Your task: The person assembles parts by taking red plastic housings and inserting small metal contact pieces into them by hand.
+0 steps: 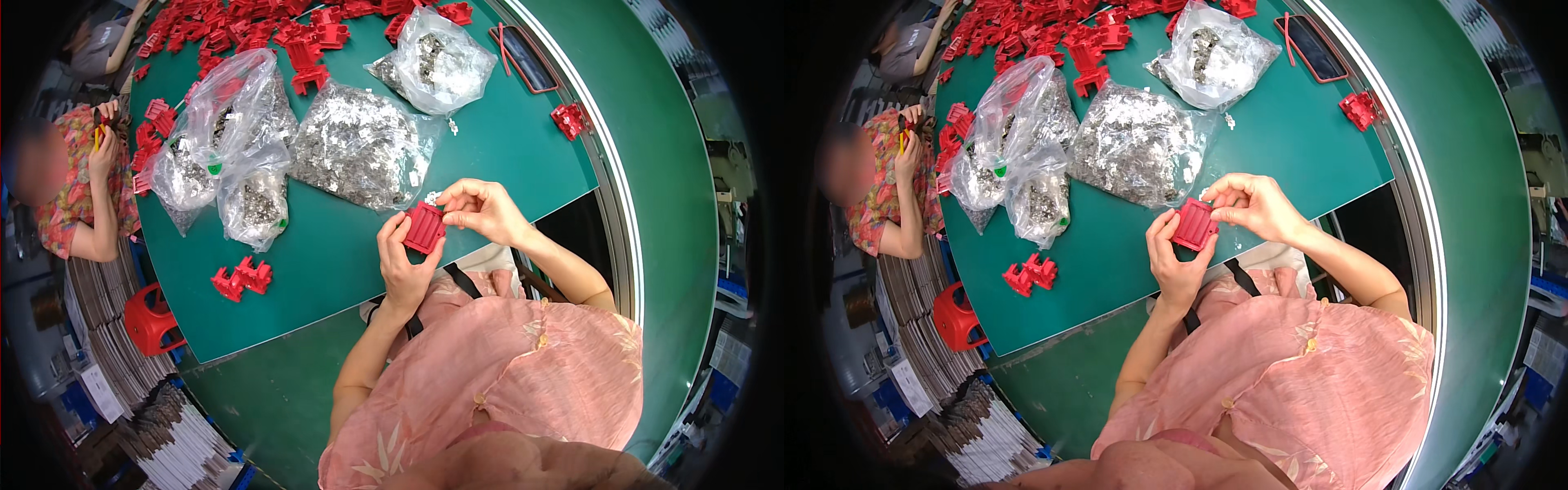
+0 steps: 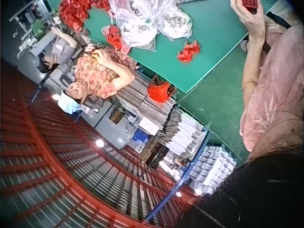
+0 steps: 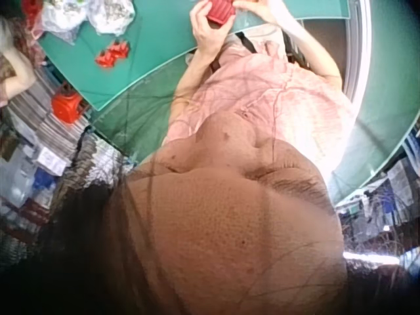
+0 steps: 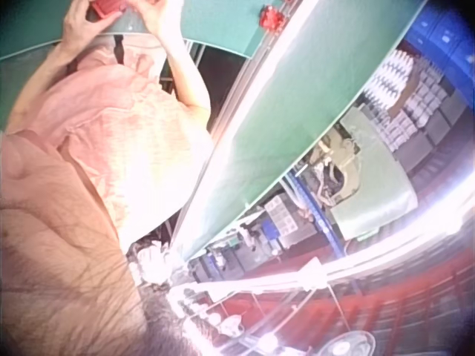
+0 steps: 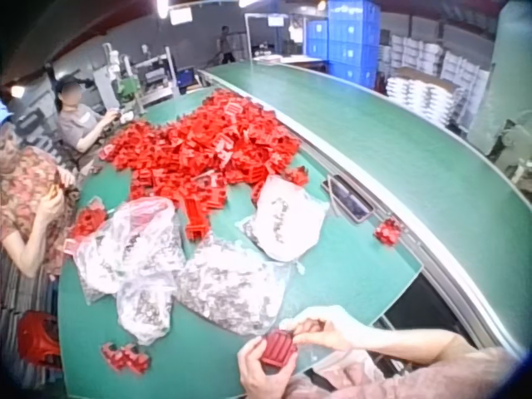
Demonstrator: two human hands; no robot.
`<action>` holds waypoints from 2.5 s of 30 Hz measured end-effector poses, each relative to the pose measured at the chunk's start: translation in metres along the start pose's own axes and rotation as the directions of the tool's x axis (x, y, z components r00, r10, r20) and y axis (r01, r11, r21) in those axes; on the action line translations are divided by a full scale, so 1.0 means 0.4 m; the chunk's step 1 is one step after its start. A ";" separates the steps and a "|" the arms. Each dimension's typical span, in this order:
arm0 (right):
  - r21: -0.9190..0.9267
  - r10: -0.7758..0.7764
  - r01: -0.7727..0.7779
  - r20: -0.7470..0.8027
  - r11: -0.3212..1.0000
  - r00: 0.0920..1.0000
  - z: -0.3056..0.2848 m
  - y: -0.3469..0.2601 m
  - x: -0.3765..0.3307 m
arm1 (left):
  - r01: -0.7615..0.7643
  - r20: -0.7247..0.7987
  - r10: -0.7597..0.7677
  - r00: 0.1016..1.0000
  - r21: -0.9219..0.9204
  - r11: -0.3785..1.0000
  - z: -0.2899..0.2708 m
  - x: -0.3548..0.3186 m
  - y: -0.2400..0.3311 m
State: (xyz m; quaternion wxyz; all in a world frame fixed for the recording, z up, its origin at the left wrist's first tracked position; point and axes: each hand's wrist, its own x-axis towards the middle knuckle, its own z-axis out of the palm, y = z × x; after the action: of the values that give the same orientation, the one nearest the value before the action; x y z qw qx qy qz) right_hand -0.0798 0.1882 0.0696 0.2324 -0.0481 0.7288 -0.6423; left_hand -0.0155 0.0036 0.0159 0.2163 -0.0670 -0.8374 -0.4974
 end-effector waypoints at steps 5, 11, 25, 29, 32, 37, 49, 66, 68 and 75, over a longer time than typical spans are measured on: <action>-0.253 -0.191 0.159 -0.105 0.954 0.976 0.032 0.010 -0.007 | -0.035 -0.001 0.036 0.999 0.018 0.999 0.002 -0.005 -0.002; -0.466 -0.374 0.300 -0.072 0.832 0.925 0.037 -0.005 -0.008 | -0.046 0.001 0.046 0.999 0.022 0.999 0.004 -0.006 -0.002; -0.248 -0.005 0.051 0.183 0.967 0.983 -0.052 0.011 0.083 | -0.082 0.023 0.083 0.996 -0.013 0.997 -0.009 0.004 -0.010; -0.445 -0.217 0.128 -0.155 0.886 0.964 -0.088 0.010 0.094 | -0.004 0.035 0.006 0.999 -0.034 0.999 -0.026 -0.015 -0.019; -0.543 -0.327 0.274 -0.001 0.794 0.945 -0.068 0.021 0.078 | -0.029 0.040 0.030 0.999 -0.014 0.999 -0.036 -0.016 -0.019; -0.739 -0.461 0.359 0.074 0.570 0.884 -0.021 0.041 0.066 | -0.027 0.043 0.028 0.999 -0.025 0.999 -0.035 -0.013 -0.017; -0.664 -0.497 0.321 -0.088 0.675 0.863 -0.057 0.062 0.080 | -0.038 0.032 0.038 0.999 -0.001 0.999 -0.030 -0.007 -0.012; -0.158 -0.159 0.147 -0.069 0.977 0.985 -0.019 -0.021 0.002 | 0.043 0.003 -0.042 0.999 -0.048 0.998 0.006 -0.003 -0.009; -0.216 -0.169 0.138 -0.135 0.967 0.976 0.007 -0.038 -0.007 | 0.147 0.015 -0.147 0.989 -0.229 0.962 0.013 -0.001 -0.002; -0.434 -0.489 0.398 -0.117 0.808 0.864 0.112 -0.003 -0.023 | 0.145 -0.007 -0.149 0.989 -0.168 0.975 0.020 -0.015 -0.006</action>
State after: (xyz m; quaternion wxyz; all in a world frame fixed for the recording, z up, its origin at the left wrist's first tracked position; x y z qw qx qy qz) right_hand -0.0538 0.1504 0.0705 -0.0231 -0.1914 0.8327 -0.5191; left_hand -0.0134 0.0097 0.0081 0.1806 -0.0180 -0.7933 -0.5812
